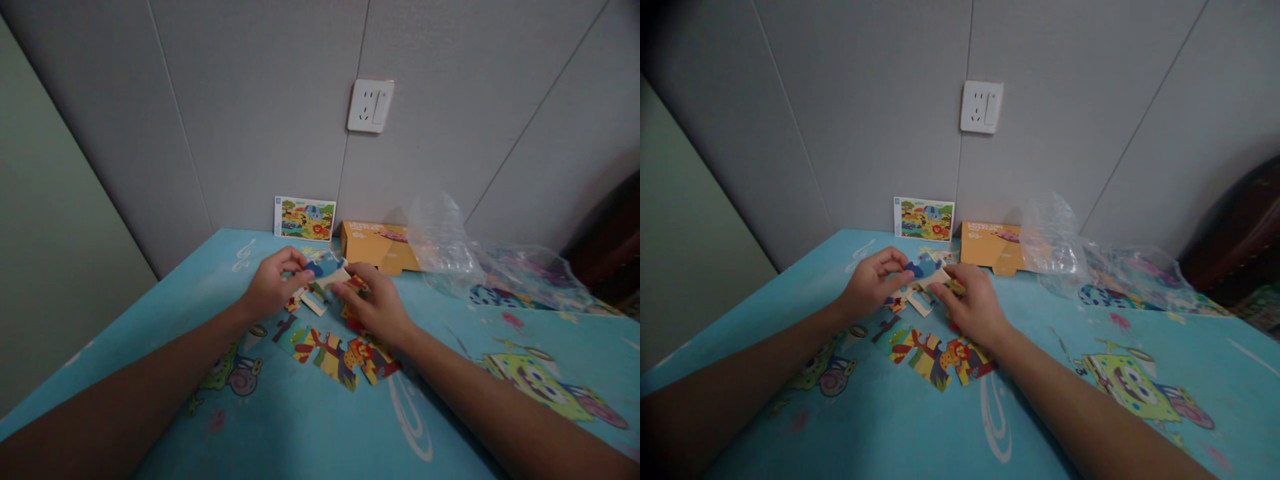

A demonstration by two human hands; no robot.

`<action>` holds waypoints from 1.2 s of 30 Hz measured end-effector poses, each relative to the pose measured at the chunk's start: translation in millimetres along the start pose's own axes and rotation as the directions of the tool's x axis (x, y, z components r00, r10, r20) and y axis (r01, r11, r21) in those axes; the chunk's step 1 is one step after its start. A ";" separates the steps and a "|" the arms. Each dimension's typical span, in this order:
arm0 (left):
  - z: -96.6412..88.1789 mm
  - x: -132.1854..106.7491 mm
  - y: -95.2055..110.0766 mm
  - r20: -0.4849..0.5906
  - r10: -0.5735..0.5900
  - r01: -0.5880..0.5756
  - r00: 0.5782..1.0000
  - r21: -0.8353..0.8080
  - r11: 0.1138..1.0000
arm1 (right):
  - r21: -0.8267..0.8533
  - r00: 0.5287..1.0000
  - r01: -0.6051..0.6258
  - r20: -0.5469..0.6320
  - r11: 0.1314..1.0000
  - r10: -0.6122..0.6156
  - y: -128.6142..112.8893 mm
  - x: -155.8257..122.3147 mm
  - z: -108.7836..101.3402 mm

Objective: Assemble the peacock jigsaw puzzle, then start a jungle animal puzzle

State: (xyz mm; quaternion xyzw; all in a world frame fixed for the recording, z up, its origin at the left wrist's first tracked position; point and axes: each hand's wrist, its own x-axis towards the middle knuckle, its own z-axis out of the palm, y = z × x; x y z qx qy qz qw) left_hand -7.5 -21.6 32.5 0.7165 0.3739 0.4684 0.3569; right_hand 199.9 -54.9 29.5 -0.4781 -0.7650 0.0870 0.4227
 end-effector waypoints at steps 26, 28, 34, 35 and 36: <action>13.3 -26.0 8.0 0.676 0.148 -0.559 0.722 0.444 0.701 | 0.297 0.478 -0.603 0.878 0.740 0.038 24.6 11.1 -31.0; 12.4 -24.8 7.9 0.667 0.142 -0.558 0.731 0.466 0.687 | 0.287 0.471 -0.627 0.880 0.724 0.060 25.4 10.5 -30.5; 9.4 -21.5 5.0 0.654 0.139 -0.546 0.744 0.474 0.691 | 0.425 0.565 -0.573 0.824 0.701 -0.038 30.4 11.8 -30.6; 9.0 -21.3 4.5 0.645 0.133 -0.534 0.753 0.479 0.697 | 0.423 0.561 -0.559 0.826 0.713 -0.050 27.8 12.1 -31.5; 8.7 -21.0 3.9 0.635 0.125 -0.520 0.762 0.486 0.702 | 0.419 0.556 -0.541 0.829 0.729 -0.064 23.7 12.1 -32.2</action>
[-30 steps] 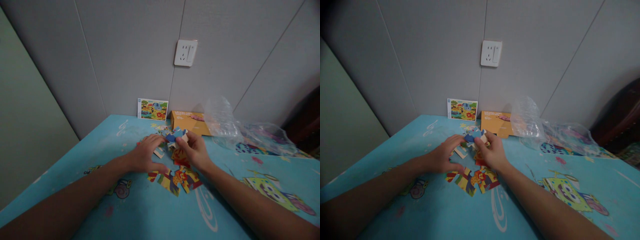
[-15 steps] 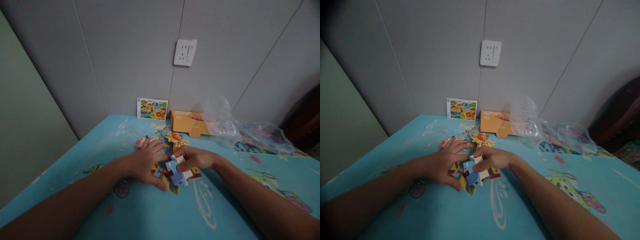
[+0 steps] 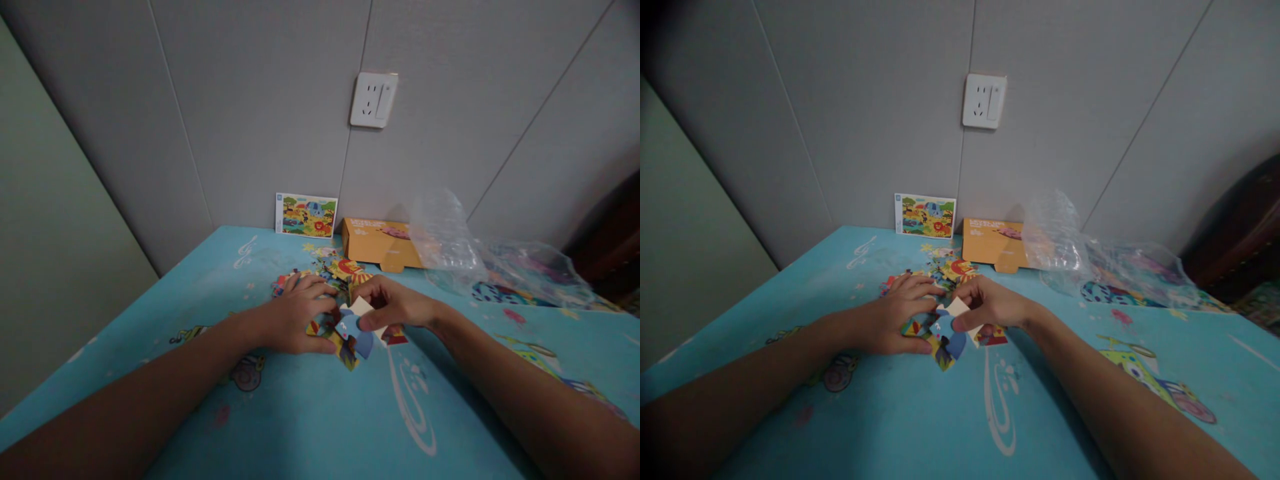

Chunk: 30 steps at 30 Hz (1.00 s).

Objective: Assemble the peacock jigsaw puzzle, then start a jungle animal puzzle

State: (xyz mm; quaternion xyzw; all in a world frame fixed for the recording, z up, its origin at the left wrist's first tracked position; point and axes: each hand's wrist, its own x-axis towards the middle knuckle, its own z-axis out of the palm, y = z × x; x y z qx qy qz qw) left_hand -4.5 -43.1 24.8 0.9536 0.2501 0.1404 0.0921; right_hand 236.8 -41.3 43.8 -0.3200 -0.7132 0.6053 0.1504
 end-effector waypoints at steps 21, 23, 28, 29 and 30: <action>0.0 0.7 -32.0 -0.061 -0.187 0.193 0.980 0.112 0.975 | -0.780 0.904 -0.011 -0.275 0.626 -0.327 -12.6 5.3 20.8; -2.7 -0.8 -30.0 -0.048 -0.182 0.185 0.982 0.088 0.979 | -0.775 0.884 0.034 -0.271 0.631 -0.381 -14.3 5.0 24.5; -8.0 -4.6 -24.3 0.019 -0.159 0.157 0.987 0.078 0.984 | -0.782 0.889 0.181 -0.130 0.597 -0.439 -14.6 5.5 33.3; -8.2 -4.9 -24.1 0.024 -0.167 0.164 0.986 0.086 0.983 | -0.786 0.901 0.198 -0.089 0.586 -0.424 -13.9 6.2 34.5; -8.0 -4.9 -24.3 0.025 -0.177 0.174 0.984 0.092 0.980 | -0.789 0.912 0.205 -0.061 0.579 -0.406 -12.9 6.9 35.4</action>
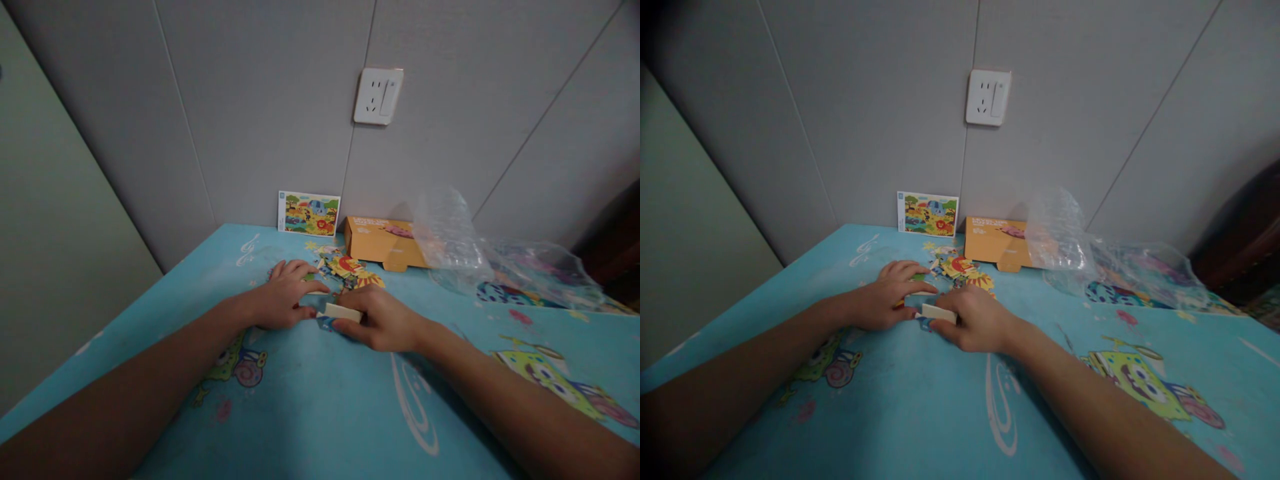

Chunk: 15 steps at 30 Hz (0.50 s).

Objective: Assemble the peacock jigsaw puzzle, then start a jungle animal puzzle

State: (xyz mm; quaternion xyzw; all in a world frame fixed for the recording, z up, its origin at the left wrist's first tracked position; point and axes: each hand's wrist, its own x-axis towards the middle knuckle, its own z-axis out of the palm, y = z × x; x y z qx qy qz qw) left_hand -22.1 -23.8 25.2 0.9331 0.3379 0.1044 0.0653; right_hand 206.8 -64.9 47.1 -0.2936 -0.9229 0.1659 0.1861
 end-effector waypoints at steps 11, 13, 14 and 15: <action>10.0 4.6 -7.5 -0.066 -0.082 0.087 0.995 0.092 0.992 | 0.003 0.942 -0.105 -0.319 0.995 0.100 0.1 0.1 3.2; 9.6 4.1 -7.6 -0.065 -0.073 0.079 0.995 0.084 0.993 | 0.007 0.957 -0.050 -0.284 0.999 0.049 -2.3 0.8 3.3; 9.3 3.8 -7.6 -0.063 -0.071 0.076 0.995 0.081 0.994 | 0.011 0.972 -0.034 -0.231 0.999 0.036 -2.8 1.1 3.7; 8.9 3.6 -7.5 -0.062 -0.070 0.075 0.996 0.081 0.994 | 0.016 0.985 -0.027 -0.169 1.000 0.029 -2.8 1.4 4.2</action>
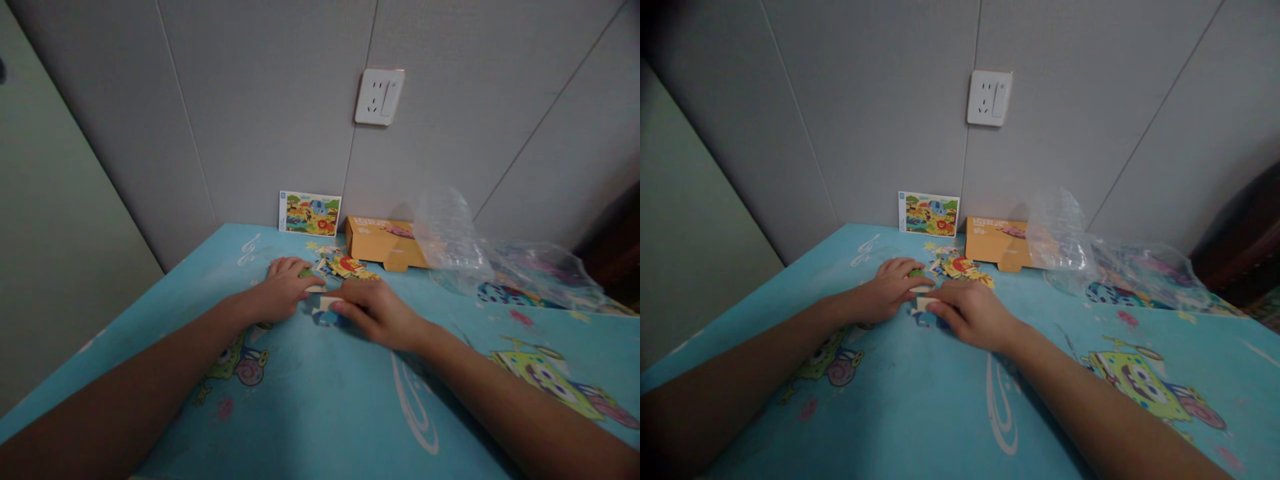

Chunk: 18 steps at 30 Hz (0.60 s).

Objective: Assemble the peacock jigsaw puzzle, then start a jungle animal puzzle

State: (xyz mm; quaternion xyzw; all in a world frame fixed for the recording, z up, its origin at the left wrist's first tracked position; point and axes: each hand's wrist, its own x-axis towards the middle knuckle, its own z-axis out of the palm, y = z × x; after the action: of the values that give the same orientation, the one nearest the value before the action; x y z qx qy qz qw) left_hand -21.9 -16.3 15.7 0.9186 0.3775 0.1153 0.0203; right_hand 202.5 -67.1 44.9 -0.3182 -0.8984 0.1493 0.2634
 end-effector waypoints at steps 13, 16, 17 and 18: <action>-1.2 0.3 1.7 0.027 -0.034 0.034 0.999 -0.001 0.999 | 0.412 0.938 -0.331 0.241 0.849 0.250 -16.5 -2.3 15.7; -1.0 -0.5 1.7 0.018 -0.036 0.036 0.999 -0.024 0.999 | 0.249 0.946 -0.273 0.247 0.929 0.212 -19.0 -2.7 17.5; -0.7 -0.6 1.5 0.016 -0.035 0.035 0.999 -0.030 0.999 | 0.190 0.956 -0.237 0.221 0.953 0.194 -18.9 -2.7 17.2; -0.4 -0.6 1.4 0.014 -0.035 0.035 0.999 -0.033 0.999 | 0.144 0.967 -0.196 0.192 0.970 0.167 -18.8 -2.6 16.6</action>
State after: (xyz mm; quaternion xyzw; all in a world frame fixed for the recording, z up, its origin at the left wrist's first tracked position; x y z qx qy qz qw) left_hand -21.4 -17.7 16.2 0.9121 0.3914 0.1152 0.0401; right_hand 185.5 -84.6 38.5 -0.3622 -0.8702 0.2733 0.1919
